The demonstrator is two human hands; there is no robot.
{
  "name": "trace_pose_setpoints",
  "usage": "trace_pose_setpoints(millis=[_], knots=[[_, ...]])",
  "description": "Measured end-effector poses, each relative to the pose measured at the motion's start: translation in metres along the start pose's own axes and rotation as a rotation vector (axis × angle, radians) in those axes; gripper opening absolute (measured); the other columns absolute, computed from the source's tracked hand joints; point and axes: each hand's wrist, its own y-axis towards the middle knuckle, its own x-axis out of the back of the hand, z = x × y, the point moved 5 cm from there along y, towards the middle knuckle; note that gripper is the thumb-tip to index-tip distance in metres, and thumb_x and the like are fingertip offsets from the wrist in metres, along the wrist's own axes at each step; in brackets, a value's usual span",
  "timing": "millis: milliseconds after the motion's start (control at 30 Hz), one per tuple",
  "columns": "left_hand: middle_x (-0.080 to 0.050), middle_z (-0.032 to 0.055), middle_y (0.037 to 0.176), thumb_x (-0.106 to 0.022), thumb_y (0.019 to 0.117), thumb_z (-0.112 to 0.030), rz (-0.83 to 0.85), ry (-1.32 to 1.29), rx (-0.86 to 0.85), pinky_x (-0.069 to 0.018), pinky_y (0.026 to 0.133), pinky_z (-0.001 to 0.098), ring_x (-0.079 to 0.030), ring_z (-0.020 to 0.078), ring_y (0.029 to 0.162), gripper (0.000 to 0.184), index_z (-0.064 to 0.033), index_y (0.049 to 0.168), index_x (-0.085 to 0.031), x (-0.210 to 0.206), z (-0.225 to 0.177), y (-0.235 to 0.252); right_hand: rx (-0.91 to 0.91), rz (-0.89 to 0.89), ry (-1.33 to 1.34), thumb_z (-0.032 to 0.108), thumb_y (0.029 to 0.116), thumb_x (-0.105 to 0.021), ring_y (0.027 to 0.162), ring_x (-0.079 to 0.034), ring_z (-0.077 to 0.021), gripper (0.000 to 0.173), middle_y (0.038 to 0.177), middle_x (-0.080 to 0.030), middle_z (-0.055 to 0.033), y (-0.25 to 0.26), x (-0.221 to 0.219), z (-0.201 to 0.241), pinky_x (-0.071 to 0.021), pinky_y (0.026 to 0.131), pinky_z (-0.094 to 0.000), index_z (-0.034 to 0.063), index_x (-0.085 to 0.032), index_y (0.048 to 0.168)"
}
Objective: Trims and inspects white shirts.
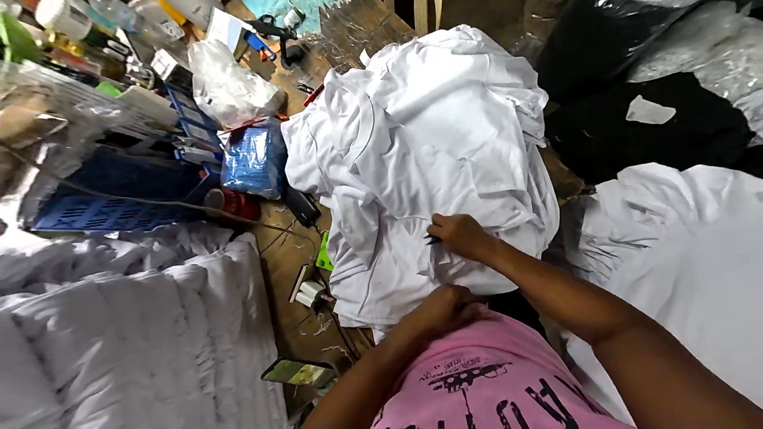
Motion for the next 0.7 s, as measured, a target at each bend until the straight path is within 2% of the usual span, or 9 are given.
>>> trace_pose_setpoints(millis=[100,167,233,300,400,467,567,633,700], knots=[[-0.07,0.0189,0.089,-0.055,0.1049,-0.022,-0.036,-0.072,0.018,-0.0558,0.079,0.0399,-0.068,0.0254,0.081,0.035,0.008,0.095,-0.071,0.007,-0.01,0.001,-0.321,-0.352,0.344,-0.003,0.0958,-0.059,0.103,-0.071,-0.0309,0.02,0.112,-0.071,-0.0251,0.033,0.077,-0.039,-0.0551,0.095,-0.0459,-0.0129,-0.069,0.111],[-0.071,0.0185,0.092,-0.056,0.1038,-0.018,-0.1,-0.095,0.031,-0.0561,0.079,0.0355,-0.069,0.0223,0.082,0.031,0.0078,0.099,-0.073,0.015,-0.013,-0.002,-0.534,-0.65,0.421,0.009,0.1041,-0.052,0.106,-0.065,-0.019,0.031,0.117,-0.067,-0.0239,0.022,0.122,-0.109,-0.0506,0.098,-0.0317,-0.0145,-0.06,0.123],[-0.071,0.0169,0.091,-0.057,0.1033,-0.016,-0.184,-0.092,0.055,-0.0561,0.078,0.0324,-0.068,0.0195,0.08,0.028,0.0067,0.1,-0.073,0.028,-0.009,-0.005,-0.506,-0.845,0.411,0.018,0.1047,-0.054,0.109,-0.066,-0.0204,0.041,0.121,-0.066,-0.0268,-0.003,0.131,-0.162,-0.053,0.096,-0.0325,-0.0143,-0.057,0.129],[-0.071,0.0161,0.091,-0.056,0.1031,-0.015,-0.289,-0.101,0.113,-0.0566,0.077,0.0319,-0.068,0.0179,0.079,0.028,0.0068,0.101,-0.072,0.038,0.002,-0.006,-0.691,-0.776,0.574,0.018,0.1044,-0.054,0.112,-0.062,-0.0135,0.041,0.127,-0.062,-0.0169,-0.019,0.128,-0.16,-0.0538,0.096,-0.0322,-0.0058,-0.051,0.138],[-0.071,0.0183,0.1,-0.055,0.1038,-0.017,-0.368,-0.115,0.288,-0.0568,0.08,0.0352,-0.069,0.0205,0.085,0.029,0.0073,0.113,-0.069,0.052,0.019,0.004,-0.987,-0.776,0.737,0.023,0.1071,-0.046,0.073,-0.053,-0.0107,0.031,0.096,-0.058,-0.007,-0.028,0.113,-0.156,-0.0488,0.065,-0.0323,0.0011,-0.055,0.127],[-0.07,0.0227,0.114,-0.055,0.1046,-0.016,-0.367,-0.16,0.388,-0.0572,0.089,0.0392,-0.071,0.0257,0.098,0.034,0.0091,0.127,-0.062,0.062,0.032,0.018,-1.056,-0.842,0.926,0.036,0.1101,-0.037,0.058,-0.045,-0.0072,0.034,0.081,-0.051,0.0003,-0.033,0.105,-0.158,-0.0434,0.054,-0.0269,0.0084,-0.055,0.121],[-0.069,0.0231,0.117,-0.056,0.1042,-0.014,-0.44,-0.158,0.39,-0.0567,0.091,0.0367,-0.071,0.0246,0.101,0.034,0.0096,0.128,-0.062,0.079,0.046,0.042,-1.038,-0.8,1.116,0.066,0.105,-0.023,0.049,-0.042,-0.0055,0.059,0.066,-0.048,0.0053,-0.027,0.113,-0.165,-0.0404,0.046,-0.0239,0.0167,-0.055,0.11],[-0.069,0.0227,0.118,-0.056,0.104,-0.014,-0.409,-0.105,0.327,-0.0565,0.092,0.0356,-0.07,0.0242,0.102,0.033,0.0092,0.126,-0.064,0.087,0.041,0.059,-0.896,-0.652,0.934,0.044,0.1106,-0.034,0.055,-0.049,-0.006,0.042,0.077,-0.055,0.0018,-0.009,0.137,-0.157,-0.0449,0.051,-0.0237,0.0091,-0.051,0.126],[-0.069,0.0226,0.118,-0.055,0.1041,-0.014,-0.305,-0.055,0.258,-0.0565,0.091,0.0355,-0.07,0.0244,0.102,0.032,0.0085,0.124,-0.065,0.091,0.03,0.077,-0.761,-0.506,0.641,0.019,0.1011,-0.063,0.084,-0.066,-0.0234,0.042,0.109,-0.067,-0.0184,0.02,0.171,-0.151,-0.0567,0.075,-0.0419,-0.0052,-0.055,0.134]])
